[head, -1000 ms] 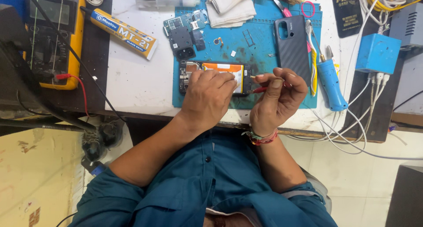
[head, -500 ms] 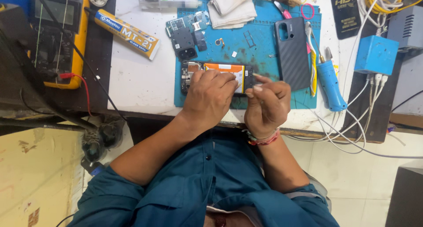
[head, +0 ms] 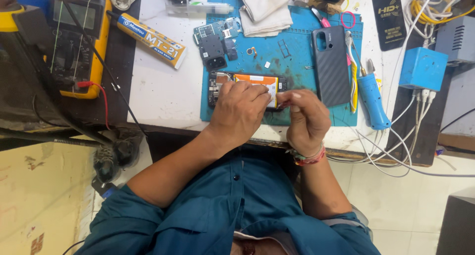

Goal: The person uses a red plastic spudger to pry and disconnect the battery connector on a disassembled smartphone. They then use a pink plastic spudger to lift the battery and remove it from the device, placing it on the workbench.

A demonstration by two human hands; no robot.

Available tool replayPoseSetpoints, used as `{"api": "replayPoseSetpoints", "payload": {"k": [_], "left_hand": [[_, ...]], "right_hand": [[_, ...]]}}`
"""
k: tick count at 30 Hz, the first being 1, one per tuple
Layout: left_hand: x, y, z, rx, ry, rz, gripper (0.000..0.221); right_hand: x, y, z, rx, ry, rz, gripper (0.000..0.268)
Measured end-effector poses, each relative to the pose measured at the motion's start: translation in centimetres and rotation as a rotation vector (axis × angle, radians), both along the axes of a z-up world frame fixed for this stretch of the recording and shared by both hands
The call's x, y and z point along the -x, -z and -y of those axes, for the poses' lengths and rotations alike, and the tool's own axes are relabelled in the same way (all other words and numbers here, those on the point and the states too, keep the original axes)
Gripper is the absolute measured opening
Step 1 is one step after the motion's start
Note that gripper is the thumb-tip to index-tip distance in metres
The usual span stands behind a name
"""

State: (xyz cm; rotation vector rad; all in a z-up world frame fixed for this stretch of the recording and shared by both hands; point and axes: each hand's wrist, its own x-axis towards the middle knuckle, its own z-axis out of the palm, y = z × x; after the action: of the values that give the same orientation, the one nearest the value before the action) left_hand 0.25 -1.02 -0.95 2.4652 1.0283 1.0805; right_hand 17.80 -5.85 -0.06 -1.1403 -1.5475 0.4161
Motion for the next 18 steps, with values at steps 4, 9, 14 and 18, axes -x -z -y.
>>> {"api": "replayPoseSetpoints", "payload": {"k": [4, 9, 14, 18], "left_hand": [[-0.1, -0.1, 0.0, 0.007, -0.007, -0.011, 0.018], [-0.1, -0.2, 0.0, 0.006, -0.005, 0.011, 0.016], [-0.2, -0.2, 0.0, 0.008, -0.006, -0.021, 0.016], [-0.1, -0.2, 0.0, 0.005, -0.002, -0.006, 0.016]], "right_hand": [[0.8, 1.0, 0.2, -0.173, 0.085, 0.075, 0.015], [-0.1, 1.3, -0.1, -0.034, 0.010, -0.076, 0.018], [-0.7, 1.1, 0.2, -0.028, -0.027, -0.081, 0.018], [-0.1, 1.1, 0.3, -0.014, -0.013, -0.119, 0.019]]}}
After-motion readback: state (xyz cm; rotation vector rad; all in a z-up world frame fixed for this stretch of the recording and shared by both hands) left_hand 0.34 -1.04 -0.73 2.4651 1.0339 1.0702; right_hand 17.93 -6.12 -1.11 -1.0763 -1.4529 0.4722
